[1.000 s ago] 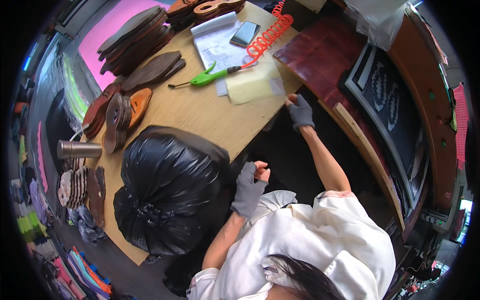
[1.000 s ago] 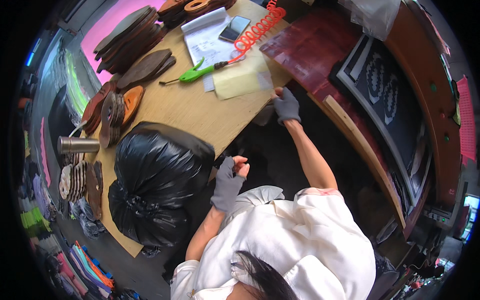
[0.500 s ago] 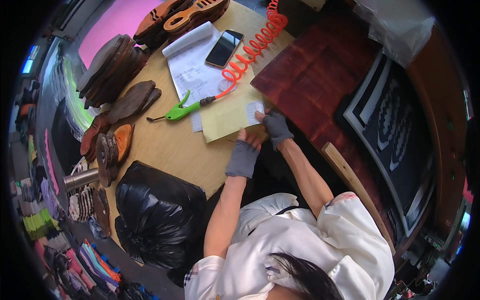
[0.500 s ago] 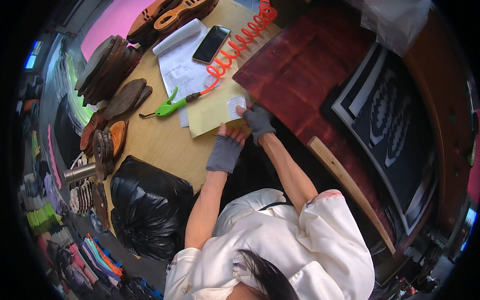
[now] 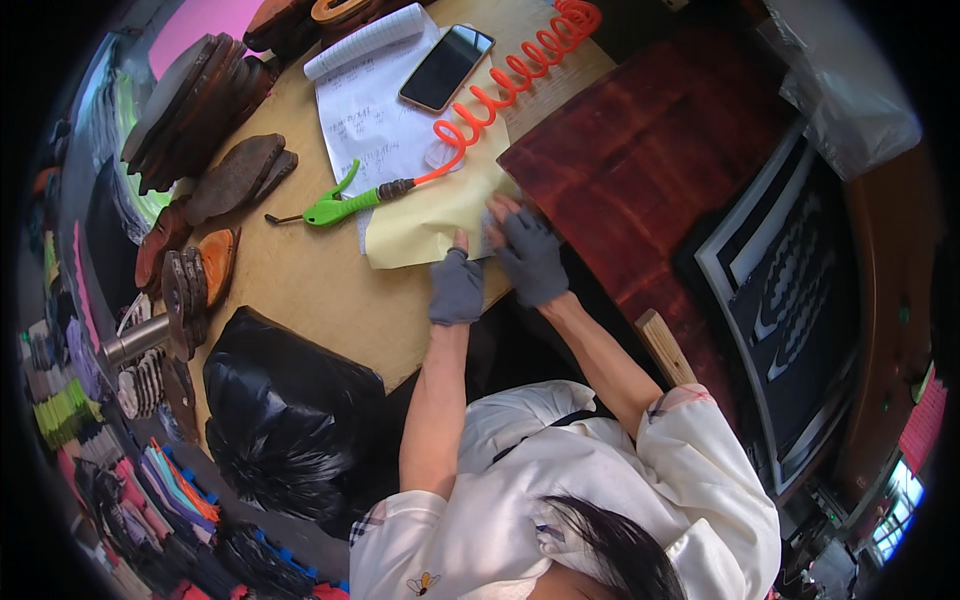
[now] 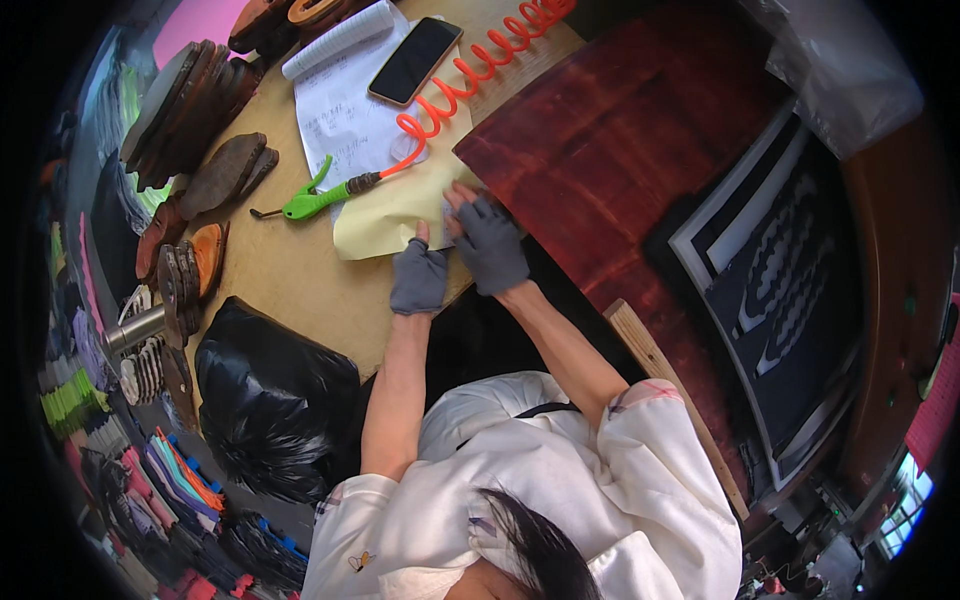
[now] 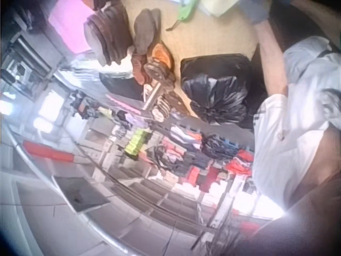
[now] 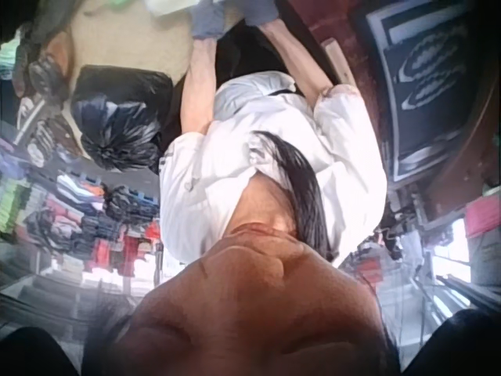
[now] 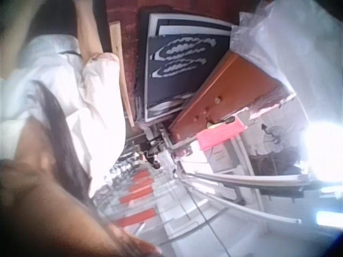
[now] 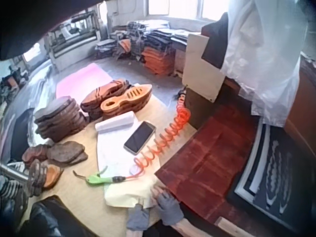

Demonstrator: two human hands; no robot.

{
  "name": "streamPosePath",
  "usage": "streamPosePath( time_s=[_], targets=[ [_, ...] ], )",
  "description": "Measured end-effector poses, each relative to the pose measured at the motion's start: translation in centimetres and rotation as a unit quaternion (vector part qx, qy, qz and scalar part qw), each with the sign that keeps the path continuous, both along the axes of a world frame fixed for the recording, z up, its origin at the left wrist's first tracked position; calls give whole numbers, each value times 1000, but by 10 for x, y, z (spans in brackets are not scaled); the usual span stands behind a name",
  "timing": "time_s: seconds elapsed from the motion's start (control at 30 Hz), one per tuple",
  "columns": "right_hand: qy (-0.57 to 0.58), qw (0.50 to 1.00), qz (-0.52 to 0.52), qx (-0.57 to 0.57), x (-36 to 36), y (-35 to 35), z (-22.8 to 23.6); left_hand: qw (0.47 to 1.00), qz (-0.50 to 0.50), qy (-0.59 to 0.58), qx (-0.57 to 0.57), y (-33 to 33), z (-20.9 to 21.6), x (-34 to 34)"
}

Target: The person cleans a black mat with a green air blower, then places the mat into a black plastic bag and ties it closed. The person handles the mat and bag by hand throughout.

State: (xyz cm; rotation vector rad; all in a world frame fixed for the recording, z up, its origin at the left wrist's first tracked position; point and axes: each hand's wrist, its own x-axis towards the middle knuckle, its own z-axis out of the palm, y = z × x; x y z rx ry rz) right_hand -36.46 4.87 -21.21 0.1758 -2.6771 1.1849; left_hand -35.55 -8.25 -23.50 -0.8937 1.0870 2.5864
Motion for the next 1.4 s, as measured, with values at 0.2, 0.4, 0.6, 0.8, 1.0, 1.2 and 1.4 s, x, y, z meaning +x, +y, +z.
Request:
streamPosePath(
  time_s=[0.2, 0.4, 0.6, 0.8, 1.0, 1.2, 1.4],
  targets=[
    [-19, 995, 89, -49, -36, -1, 0, 1000, 20, 14, 14, -7, 9, -13],
    [-58, 982, 72, -166, -30, -1, 5, 999, 11, -9, -42, 4, 25, -21],
    [-21, 993, 44, -106, -30, -11, 3, 993, -16, 28, -115, 9, 31, -18],
    [-123, 972, 42, -195, -37, -8, 1, 990, -13, 30, -134, 9, 33, -20],
    [-90, 973, 45, -210, -34, -9, -2, 994, 47, -39, -95, 12, 33, -24],
    [-71, 972, 63, -216, -20, -10, -8, 992, 96, -83, -9, 8, 28, -8],
    [-11, 987, 106, -119, -7, 6, -7, 980, 147, -129, 40, 10, 18, 2]
  ],
)
